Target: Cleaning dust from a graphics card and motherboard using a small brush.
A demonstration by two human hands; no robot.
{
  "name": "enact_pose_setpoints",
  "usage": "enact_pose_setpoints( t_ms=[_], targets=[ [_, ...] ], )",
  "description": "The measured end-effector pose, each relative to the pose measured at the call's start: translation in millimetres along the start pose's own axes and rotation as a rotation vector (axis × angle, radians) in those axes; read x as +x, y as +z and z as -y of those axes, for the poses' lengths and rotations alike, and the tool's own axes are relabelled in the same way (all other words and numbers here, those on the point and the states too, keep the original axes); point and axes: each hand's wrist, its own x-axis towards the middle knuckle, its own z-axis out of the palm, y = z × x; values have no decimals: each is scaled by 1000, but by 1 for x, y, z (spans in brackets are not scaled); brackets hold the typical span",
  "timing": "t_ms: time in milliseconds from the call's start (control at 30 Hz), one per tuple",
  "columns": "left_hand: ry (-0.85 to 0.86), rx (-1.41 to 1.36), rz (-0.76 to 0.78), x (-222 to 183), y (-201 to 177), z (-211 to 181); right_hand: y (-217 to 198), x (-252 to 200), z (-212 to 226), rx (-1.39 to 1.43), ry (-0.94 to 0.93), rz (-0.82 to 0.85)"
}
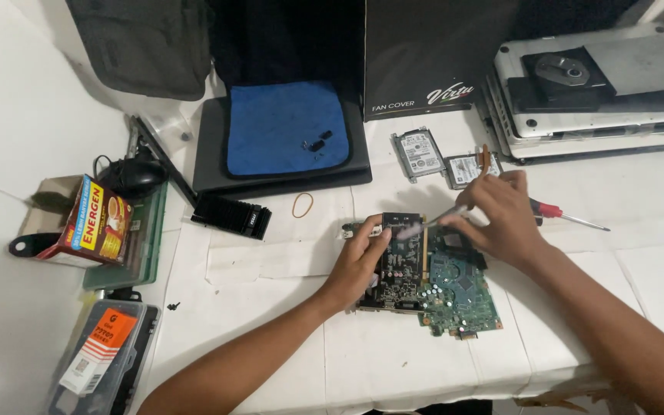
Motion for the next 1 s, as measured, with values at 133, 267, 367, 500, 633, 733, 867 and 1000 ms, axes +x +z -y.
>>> enact_pose_setpoints(
  t_ms=[133,267,367,500,633,733,867,1000],
  targets=[
    [-38,-19,24,-3,5,-4,5,1,30,38,-125,62],
    [-53,-43,25,1,3,5,2,0,9,39,-5,50],
    [-56,-48,30,4,3,15,-1,0,7,33,25,64],
    [-52,-54,31,4,3,9,5,-9,17,115,-16,98],
    [-59,-53,38,2,3,6,-8,5,22,127,53,125],
    [-64,-32,37,4,2,12,-9,5,16,42,50,103],
    [-45,-33,38,1,2,-1,1,1,24,74,10,107],
    [-49,-34,40,-1,4,-6,1,4,28,88,-10,93]
  ],
)
